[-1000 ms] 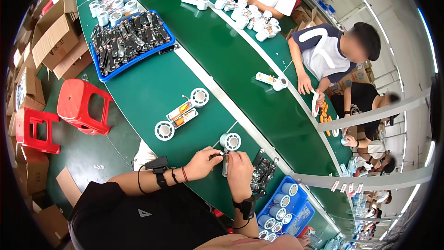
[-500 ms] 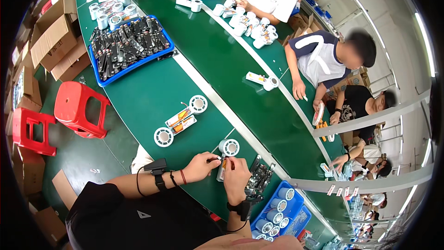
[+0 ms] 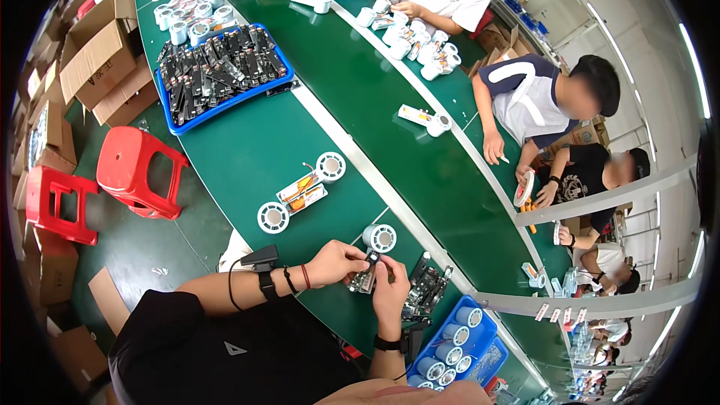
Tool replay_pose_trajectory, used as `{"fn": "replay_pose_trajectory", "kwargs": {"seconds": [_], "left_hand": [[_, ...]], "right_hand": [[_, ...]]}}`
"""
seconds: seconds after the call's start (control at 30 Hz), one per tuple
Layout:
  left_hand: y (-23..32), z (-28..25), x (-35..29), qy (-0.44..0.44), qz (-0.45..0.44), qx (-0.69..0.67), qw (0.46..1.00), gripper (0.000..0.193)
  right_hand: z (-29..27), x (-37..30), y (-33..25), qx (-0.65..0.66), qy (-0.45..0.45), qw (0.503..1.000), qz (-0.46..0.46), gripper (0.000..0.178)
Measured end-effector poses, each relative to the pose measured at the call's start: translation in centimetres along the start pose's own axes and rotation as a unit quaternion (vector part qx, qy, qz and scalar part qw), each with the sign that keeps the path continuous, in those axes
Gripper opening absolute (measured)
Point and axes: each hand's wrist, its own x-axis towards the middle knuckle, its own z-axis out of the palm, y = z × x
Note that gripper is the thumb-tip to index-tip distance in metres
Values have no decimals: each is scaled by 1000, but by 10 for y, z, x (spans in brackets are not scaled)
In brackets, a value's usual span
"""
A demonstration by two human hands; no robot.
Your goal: Assembling electronic components and fan units onto printed circuit boards at an industrial workstation.
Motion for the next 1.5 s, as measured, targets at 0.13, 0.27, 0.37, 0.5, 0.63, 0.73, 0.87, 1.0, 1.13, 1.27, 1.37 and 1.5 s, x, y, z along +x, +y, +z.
{"fn": "replay_pose_trajectory", "kwargs": {"seconds": [0.13, 0.27, 0.37, 0.5, 0.63, 0.73, 0.87, 1.0, 1.13, 1.27, 1.37, 1.5], "left_hand": [[-3, 19, 0, 47, 29, 16, 998, 19], [-5, 13, 5, 85, 62, 27, 994, 19], [1, 12, 7, 76, 58, 55, 994, 22], [6, 16, 5, 43, 39, 116, 992, 25], [12, 11, 8, 42, 54, 163, 984, 26], [15, -2, 14, 24, 54, 201, 978, 28], [6, -3, 20, 49, 134, 373, 917, 28], [32, -12, -3, 123, 289, 416, 853, 23], [120, -131, -69, 434, 455, 302, 717, 14], [117, -332, -85, 713, 266, 273, 588, 34], [101, -415, -96, 713, 159, 239, 639, 41], [104, -434, -102, 652, 84, 262, 707, 40]], "right_hand": [[6, 7, 8, 102, 1, 984, 145, 16], [4, 8, -6, 133, -9, 976, 171, 15], [7, 11, 4, 139, -7, 976, 166, 15], [8, 8, 4, 119, 5, 976, 180, 17], [2, 4, 22, 12, -13, 995, 94, 25], [-2, 9, -3, -83, -75, 993, 32, 30], [-7, 24, -37, -235, -173, 956, 33, 35], [-10, 69, -48, -306, -204, 928, 64, 31], [-42, 191, 11, -251, -131, 948, 144, 32], [-44, 261, -2, -382, -208, 887, 155, 38], [56, 292, -105, -593, -205, 778, -27, 46], [254, 352, -159, -166, -282, 907, -266, 33]]}}
